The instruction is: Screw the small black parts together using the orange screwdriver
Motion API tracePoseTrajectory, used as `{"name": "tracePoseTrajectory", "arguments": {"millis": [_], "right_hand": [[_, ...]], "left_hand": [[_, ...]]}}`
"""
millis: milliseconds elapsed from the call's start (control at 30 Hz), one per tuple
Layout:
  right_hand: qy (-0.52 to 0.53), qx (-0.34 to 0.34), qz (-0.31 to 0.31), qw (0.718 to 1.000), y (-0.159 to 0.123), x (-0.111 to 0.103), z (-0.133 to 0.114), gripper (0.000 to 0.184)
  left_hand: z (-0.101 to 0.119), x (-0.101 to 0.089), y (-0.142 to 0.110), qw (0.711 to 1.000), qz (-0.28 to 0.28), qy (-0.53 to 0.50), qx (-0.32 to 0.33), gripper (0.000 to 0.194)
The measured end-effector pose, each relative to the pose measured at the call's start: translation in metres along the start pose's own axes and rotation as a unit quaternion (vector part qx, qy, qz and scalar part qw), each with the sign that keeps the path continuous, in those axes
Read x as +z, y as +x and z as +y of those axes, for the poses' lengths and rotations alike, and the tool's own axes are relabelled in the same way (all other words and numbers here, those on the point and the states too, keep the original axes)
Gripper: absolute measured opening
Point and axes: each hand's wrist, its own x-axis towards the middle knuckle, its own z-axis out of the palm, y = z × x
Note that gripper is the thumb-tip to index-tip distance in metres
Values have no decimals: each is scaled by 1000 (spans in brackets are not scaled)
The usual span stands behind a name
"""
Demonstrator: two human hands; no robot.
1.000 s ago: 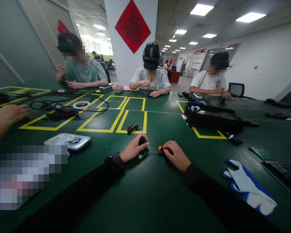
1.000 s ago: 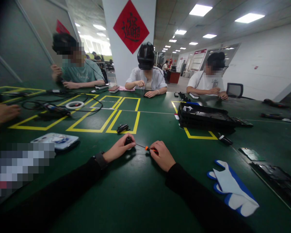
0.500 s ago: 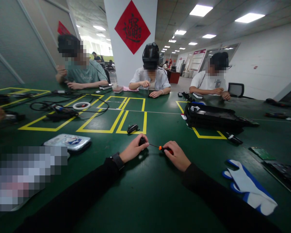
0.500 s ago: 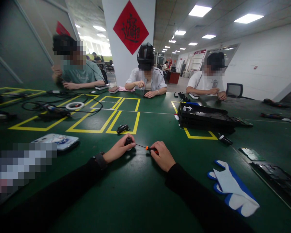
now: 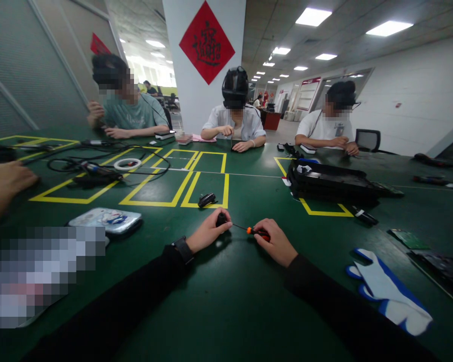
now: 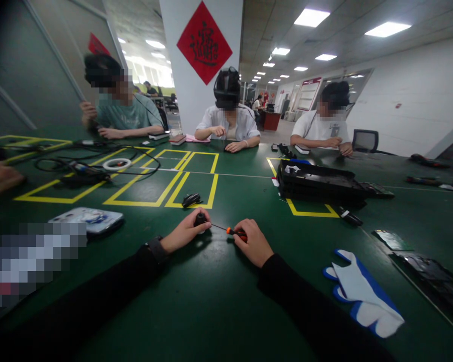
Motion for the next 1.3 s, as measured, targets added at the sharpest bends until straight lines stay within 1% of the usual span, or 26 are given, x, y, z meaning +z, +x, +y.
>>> {"name": "tracePoseTrajectory", "arguments": {"millis": [133,267,367,600,700,833,967,1067,1167,1233,1300], "right_hand": [[-2,17,7,1000,-1,1,0,17],[-4,10,-2,1000,0,0,0,11],[-2,-1,-9,1000,0,-2,-1,11],[-3,25,-3,1000,-1,0,-1,16],[-8,20,-7,1000,0,0,0,9],[-8,16,-6,1000,0,1,2,8],[4,32,-15,999,-1,2,4,15],[-5,23,-7,1000,-1,2,3,17],[-26,-3,17,999,0,1,2,12],[-25,-14,16,999,1,1,2,11],[-10,-8,8,1000,0,0,2,9]], "left_hand": [[0,0,0,1000,-4,-1,1,17],[2,0,-1,1000,-1,-6,1,16],[2,0,-1,1000,1,-7,0,16],[2,-1,-1,1000,-5,2,8,16],[2,-1,-1,1000,-8,3,12,16],[2,-1,-1,1000,-7,3,17,16],[1,-1,0,1000,-5,1,18,16],[0,0,0,1000,-6,1,14,16],[0,0,-1,1000,-8,0,12,16],[0,0,-1,1000,-6,0,11,16],[0,0,-1,1000,-3,-1,11,16]]}}
